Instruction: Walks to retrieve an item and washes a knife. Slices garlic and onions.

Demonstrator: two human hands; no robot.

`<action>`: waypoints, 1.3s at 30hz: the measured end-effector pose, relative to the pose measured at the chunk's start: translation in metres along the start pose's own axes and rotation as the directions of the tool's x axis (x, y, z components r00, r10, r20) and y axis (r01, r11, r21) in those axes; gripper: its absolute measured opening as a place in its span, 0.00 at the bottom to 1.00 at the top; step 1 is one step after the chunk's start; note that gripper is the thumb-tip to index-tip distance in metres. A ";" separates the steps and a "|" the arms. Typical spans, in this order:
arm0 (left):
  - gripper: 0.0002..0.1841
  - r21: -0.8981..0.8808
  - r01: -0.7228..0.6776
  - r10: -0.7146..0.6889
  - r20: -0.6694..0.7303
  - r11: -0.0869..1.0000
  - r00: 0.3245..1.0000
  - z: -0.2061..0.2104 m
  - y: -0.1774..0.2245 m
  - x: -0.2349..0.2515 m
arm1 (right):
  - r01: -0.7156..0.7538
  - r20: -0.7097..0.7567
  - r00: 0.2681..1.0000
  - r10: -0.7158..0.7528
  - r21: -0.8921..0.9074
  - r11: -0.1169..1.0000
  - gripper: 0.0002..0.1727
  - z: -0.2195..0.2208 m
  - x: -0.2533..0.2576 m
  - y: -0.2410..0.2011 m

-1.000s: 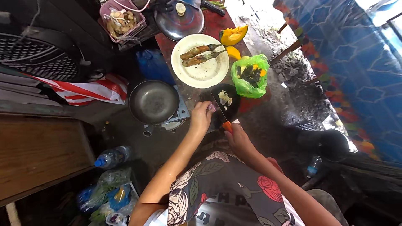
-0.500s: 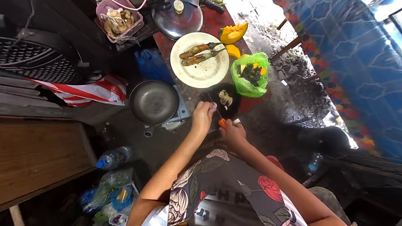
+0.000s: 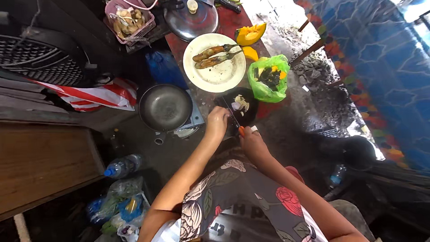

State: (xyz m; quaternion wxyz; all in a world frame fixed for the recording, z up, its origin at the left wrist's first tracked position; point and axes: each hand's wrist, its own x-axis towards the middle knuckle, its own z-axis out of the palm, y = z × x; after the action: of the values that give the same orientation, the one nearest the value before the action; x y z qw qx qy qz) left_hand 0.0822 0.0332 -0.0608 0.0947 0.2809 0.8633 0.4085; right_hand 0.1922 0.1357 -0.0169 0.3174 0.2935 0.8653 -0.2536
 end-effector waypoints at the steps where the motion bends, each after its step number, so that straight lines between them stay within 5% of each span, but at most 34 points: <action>1: 0.04 0.002 -0.006 0.006 -0.004 1.000 1.000 0.001 0.000 -0.001 | -0.011 0.013 1.000 0.011 -0.015 1.000 0.23 -0.001 0.002 -0.001; 35: 0.05 -0.018 0.012 -0.013 -0.049 1.000 0.999 0.008 -0.006 -0.003 | 0.057 0.018 0.998 -0.058 0.059 0.997 0.23 -0.004 -0.002 0.003; 39: 0.05 -0.028 0.094 -0.092 0.070 0.995 0.993 0.003 0.002 0.010 | 0.112 -0.137 0.986 -0.092 0.145 0.983 0.23 -0.020 -0.016 0.012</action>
State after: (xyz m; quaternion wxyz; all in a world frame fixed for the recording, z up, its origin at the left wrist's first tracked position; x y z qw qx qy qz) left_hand 0.0758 0.0422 -0.0604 0.1476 0.2525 0.8653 0.4070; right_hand 0.2020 0.1512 0.0048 0.2236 0.2878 0.8762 -0.3153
